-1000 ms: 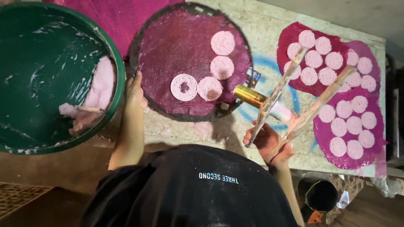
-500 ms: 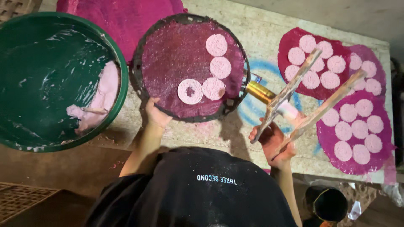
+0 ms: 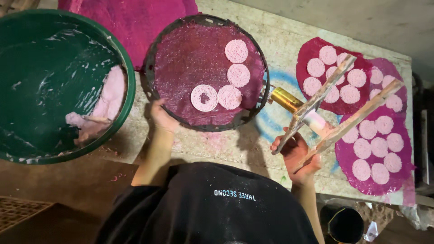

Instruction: The person scoops pink dough from a green basin, packs it into a handheld mold, and presses it onto a pink mat to form round discs. They repeat this process, arranging the finished discs on the mat.

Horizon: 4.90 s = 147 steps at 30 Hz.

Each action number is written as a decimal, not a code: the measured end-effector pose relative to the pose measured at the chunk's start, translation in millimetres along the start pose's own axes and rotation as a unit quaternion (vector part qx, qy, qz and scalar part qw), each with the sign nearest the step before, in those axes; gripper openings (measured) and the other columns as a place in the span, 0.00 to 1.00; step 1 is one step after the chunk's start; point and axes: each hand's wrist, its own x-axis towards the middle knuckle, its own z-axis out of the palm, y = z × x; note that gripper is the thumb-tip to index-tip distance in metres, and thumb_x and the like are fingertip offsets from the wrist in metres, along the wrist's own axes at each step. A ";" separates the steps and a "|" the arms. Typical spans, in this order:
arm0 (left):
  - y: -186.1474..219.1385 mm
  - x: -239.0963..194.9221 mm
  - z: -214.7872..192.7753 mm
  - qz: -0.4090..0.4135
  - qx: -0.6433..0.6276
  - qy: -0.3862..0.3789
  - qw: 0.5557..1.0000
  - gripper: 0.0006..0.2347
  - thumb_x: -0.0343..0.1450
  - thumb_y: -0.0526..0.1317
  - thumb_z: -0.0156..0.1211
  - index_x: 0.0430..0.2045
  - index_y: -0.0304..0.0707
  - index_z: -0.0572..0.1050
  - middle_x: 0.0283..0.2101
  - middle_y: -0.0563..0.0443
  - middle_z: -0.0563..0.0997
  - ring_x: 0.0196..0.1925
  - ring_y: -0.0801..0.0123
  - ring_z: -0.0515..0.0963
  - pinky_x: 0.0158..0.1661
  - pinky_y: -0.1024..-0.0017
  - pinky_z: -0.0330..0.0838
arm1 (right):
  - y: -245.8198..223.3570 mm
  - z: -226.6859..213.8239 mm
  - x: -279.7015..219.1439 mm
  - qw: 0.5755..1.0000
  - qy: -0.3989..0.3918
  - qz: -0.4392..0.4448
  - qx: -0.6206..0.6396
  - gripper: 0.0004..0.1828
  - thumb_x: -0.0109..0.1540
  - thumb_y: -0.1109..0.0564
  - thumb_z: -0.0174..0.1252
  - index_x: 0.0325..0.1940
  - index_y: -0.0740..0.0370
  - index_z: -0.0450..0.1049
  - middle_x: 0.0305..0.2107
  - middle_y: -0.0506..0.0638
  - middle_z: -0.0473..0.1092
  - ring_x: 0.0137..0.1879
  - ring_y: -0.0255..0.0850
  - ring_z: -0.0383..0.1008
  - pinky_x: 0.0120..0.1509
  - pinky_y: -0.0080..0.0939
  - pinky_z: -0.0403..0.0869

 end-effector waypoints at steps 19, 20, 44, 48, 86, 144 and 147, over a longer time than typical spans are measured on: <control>15.6 52.7 127.0 0.065 0.205 -0.159 0.964 0.27 0.75 0.53 0.47 0.67 0.36 0.65 0.69 0.43 0.69 0.69 0.52 0.69 0.67 0.55 0.62 | 88.2 -62.2 116.0 0.991 0.089 -0.058 0.084 0.39 0.61 0.41 0.62 0.72 0.49 0.55 0.52 0.48 0.65 0.61 0.43 0.67 0.68 0.62 0.66; 13.3 50.4 131.5 0.059 0.203 -0.162 0.964 0.27 0.75 0.53 0.47 0.67 0.36 0.65 0.69 0.43 0.69 0.69 0.52 0.69 0.67 0.55 0.62 | 88.5 -61.6 119.9 0.991 0.097 -0.056 0.078 0.39 0.60 0.41 0.62 0.71 0.49 0.56 0.52 0.48 0.66 0.61 0.43 0.67 0.66 0.60 0.66; 31.2 -2.2 46.1 -0.074 0.035 0.025 0.996 0.23 0.77 0.46 0.46 0.66 0.35 0.64 0.68 0.42 0.70 0.68 0.52 0.69 0.65 0.54 0.63 | 97.8 -64.7 50.9 0.991 0.115 -0.073 0.019 0.42 0.62 0.42 0.61 0.75 0.58 0.54 0.54 0.53 0.66 0.61 0.44 0.66 0.67 0.49 0.64; 31.8 -32.5 3.4 -0.051 -0.012 -0.131 0.990 0.22 0.79 0.42 0.47 0.69 0.33 0.62 0.70 0.42 0.68 0.70 0.52 0.67 0.69 0.55 0.60 | 97.4 -68.7 42.7 0.991 0.114 -0.059 0.042 0.42 0.62 0.44 0.61 0.75 0.55 0.52 0.55 0.52 0.65 0.62 0.44 0.65 0.68 0.50 0.65; -24.1 60.7 177.9 -0.108 -0.118 -0.390 0.907 0.14 0.73 0.52 0.45 0.39 0.43 0.71 0.35 0.57 0.72 0.40 0.70 0.75 0.48 0.65 0.74 | -12.8 53.4 125.7 0.850 -0.179 0.369 -0.332 0.52 0.58 0.15 0.32 0.58 0.61 0.70 0.33 0.51 0.73 0.37 0.39 0.74 0.42 0.41 0.74; 41.3 -28.0 117.6 0.230 0.861 -0.147 0.429 0.56 0.57 0.54 0.83 0.72 0.27 0.46 0.63 0.31 0.68 0.68 0.42 0.61 0.65 0.44 0.52 | 31.1 35.3 53.5 0.995 -0.024 0.072 -0.063 0.59 0.56 0.10 0.41 0.69 0.61 0.59 0.45 0.55 0.69 0.50 0.45 0.71 0.58 0.47 0.70; 52.1 -15.2 135.2 0.214 0.694 -0.164 0.667 0.47 0.68 0.59 0.70 0.76 0.32 0.52 0.76 0.35 0.61 0.79 0.47 0.60 0.75 0.53 0.55 | 14.0 46.5 86.6 0.972 -0.149 0.122 -0.137 0.58 0.61 0.12 0.36 0.71 0.64 0.59 0.45 0.53 0.68 0.48 0.42 0.70 0.55 0.47 0.71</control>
